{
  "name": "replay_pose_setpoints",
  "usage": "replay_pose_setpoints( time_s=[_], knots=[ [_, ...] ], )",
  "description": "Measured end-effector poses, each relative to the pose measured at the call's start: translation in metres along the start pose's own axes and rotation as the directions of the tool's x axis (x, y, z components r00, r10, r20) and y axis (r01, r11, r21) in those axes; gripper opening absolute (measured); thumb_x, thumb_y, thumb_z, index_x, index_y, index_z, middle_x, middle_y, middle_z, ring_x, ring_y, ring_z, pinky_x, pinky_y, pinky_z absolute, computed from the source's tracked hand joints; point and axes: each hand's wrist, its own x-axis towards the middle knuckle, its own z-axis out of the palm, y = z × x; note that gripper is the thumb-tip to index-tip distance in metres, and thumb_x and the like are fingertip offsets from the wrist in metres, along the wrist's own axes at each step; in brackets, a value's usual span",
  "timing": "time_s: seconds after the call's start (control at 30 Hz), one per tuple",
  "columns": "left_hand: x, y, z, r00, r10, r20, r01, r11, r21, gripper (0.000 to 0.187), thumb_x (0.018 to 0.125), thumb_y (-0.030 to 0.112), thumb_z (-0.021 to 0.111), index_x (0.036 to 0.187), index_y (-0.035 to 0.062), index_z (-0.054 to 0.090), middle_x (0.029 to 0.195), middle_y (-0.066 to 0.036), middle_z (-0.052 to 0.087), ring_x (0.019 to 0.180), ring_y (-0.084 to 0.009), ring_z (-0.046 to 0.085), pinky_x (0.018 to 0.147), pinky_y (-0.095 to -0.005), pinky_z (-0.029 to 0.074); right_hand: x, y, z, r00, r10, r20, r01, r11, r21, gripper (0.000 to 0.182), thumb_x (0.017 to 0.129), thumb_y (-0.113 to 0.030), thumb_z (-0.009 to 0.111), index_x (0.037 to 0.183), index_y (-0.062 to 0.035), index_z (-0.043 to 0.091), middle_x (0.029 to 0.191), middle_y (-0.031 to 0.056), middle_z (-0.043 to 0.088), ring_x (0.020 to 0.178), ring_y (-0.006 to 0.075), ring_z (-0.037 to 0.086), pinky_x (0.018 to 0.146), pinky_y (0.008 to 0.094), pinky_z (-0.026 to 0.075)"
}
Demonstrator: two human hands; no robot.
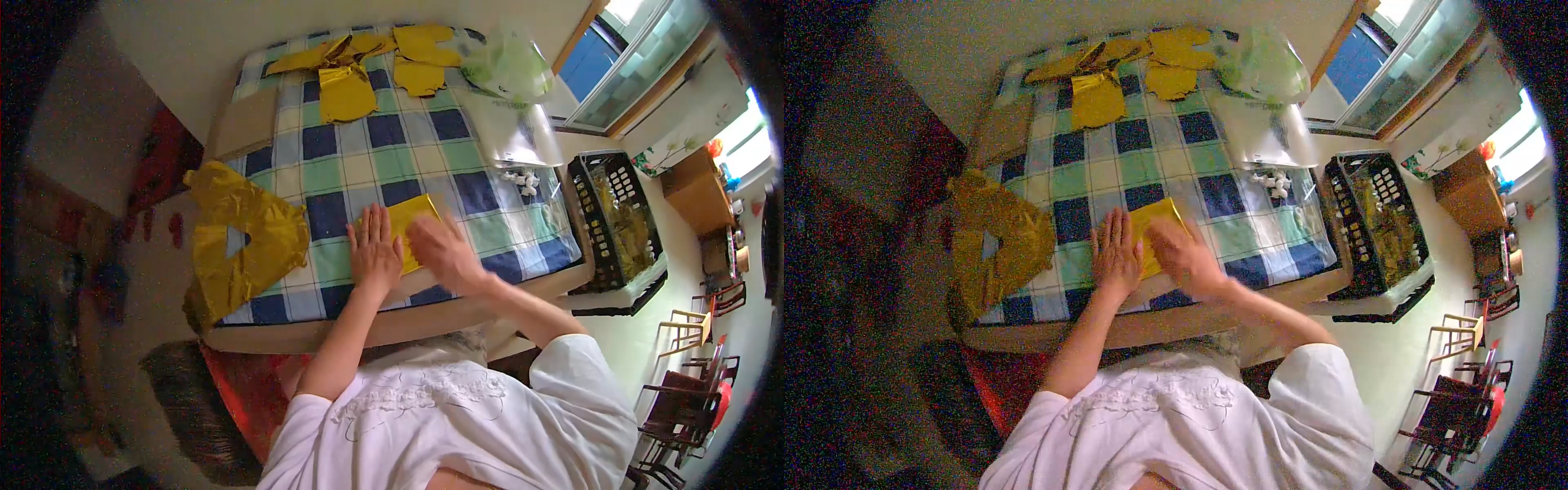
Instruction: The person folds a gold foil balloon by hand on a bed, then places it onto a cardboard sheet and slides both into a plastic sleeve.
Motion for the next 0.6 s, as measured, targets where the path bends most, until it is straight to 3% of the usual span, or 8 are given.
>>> replay_pose_setpoints(
  time_s=[0.07, 0.17, 0.37, 0.4, 0.53, 0.6],
  knots=[
    [-0.001, -0.001, 0.003, 1.000, -0.010, 0.011, 0.010, 1.000, -0.020, 0.061, 0.093, 0.034, 0.040, 0.145, 0.0047, 0.024, 0.151, -0.011, 0.023, 0.140, -0.0259, 0.019, 0.113, -0.0503, 0.011, -0.020, -0.037, -0.013, 0.990, -0.104, 0.098, 0.093, 0.989, 0.112, 0.050, 0.081, -0.021, 0.058, 0.129, -0.0061, 0.051, 0.143, 0.0099, 0.038, 0.137, 0.0251, 0.028, 0.109, 0.0526, 0.021],
    [0.002, 0.003, -0.004, 0.999, -0.037, 0.019, 0.038, 0.999, -0.025, 0.061, 0.093, 0.034, 0.041, 0.145, 0.0056, 0.024, 0.151, -0.011, 0.023, 0.141, -0.0251, 0.018, 0.114, -0.0501, 0.010, -0.040, -0.043, -0.030, 0.991, -0.060, 0.116, 0.050, 0.995, 0.087, 0.045, 0.083, -0.025, 0.055, 0.125, -0.0099, 0.054, 0.144, 0.0110, 0.036, 0.135, 0.0271, 0.031, 0.109, 0.0529, 0.021],
    [0.002, 0.000, 0.002, 1.000, -0.016, -0.001, 0.016, 0.999, -0.043, 0.062, 0.092, 0.033, 0.044, 0.144, 0.0058, 0.025, 0.151, -0.011, 0.023, 0.140, -0.0256, 0.020, 0.113, -0.0509, 0.009, -0.074, -0.002, -0.048, 0.971, 0.231, 0.061, -0.225, 0.970, -0.096, 0.046, 0.081, -0.020, 0.056, 0.125, -0.0097, 0.054, 0.143, 0.0102, 0.037, 0.133, 0.0257, 0.034, 0.107, 0.0516, 0.025],
    [0.002, -0.001, 0.003, 1.000, -0.017, -0.004, 0.017, 0.999, -0.046, 0.062, 0.092, 0.033, 0.044, 0.144, 0.0058, 0.026, 0.151, -0.011, 0.024, 0.140, -0.0258, 0.020, 0.113, -0.0511, 0.009, -0.070, 0.005, -0.050, 0.978, 0.203, -0.052, -0.208, 0.972, -0.109, 0.035, 0.081, -0.017, 0.057, 0.115, -0.0104, 0.059, 0.128, 0.0102, 0.051, 0.120, 0.0291, 0.046, 0.098, 0.0459, 0.037],
    [0.003, -0.002, 0.006, 1.000, -0.001, -0.027, 0.000, 0.999, -0.049, 0.063, 0.092, 0.034, 0.046, 0.144, 0.0055, 0.026, 0.150, -0.013, 0.024, 0.140, -0.0270, 0.021, 0.113, -0.0521, 0.011, -0.041, 0.005, -0.048, 0.873, 0.481, -0.086, -0.428, 0.837, 0.341, 0.009, 0.084, -0.014, 0.057, 0.090, -0.0099, 0.063, 0.091, 0.0105, 0.056, 0.093, 0.0324, 0.054, 0.077, 0.0391, 0.047],
    [0.002, -0.003, 0.005, 0.998, 0.015, -0.058, -0.018, 0.998, -0.054, 0.063, 0.091, 0.035, 0.046, 0.144, 0.0061, 0.026, 0.150, -0.013, 0.025, 0.139, -0.0282, 0.022, 0.112, -0.0526, 0.012, -0.029, 0.003, -0.044, 0.837, 0.547, 0.008, -0.498, 0.757, 0.423, 0.009, 0.085, -0.014, 0.057, 0.090, -0.0100, 0.063, 0.091, 0.0112, 0.056, 0.094, 0.0321, 0.054, 0.078, 0.0394, 0.046]
  ],
)
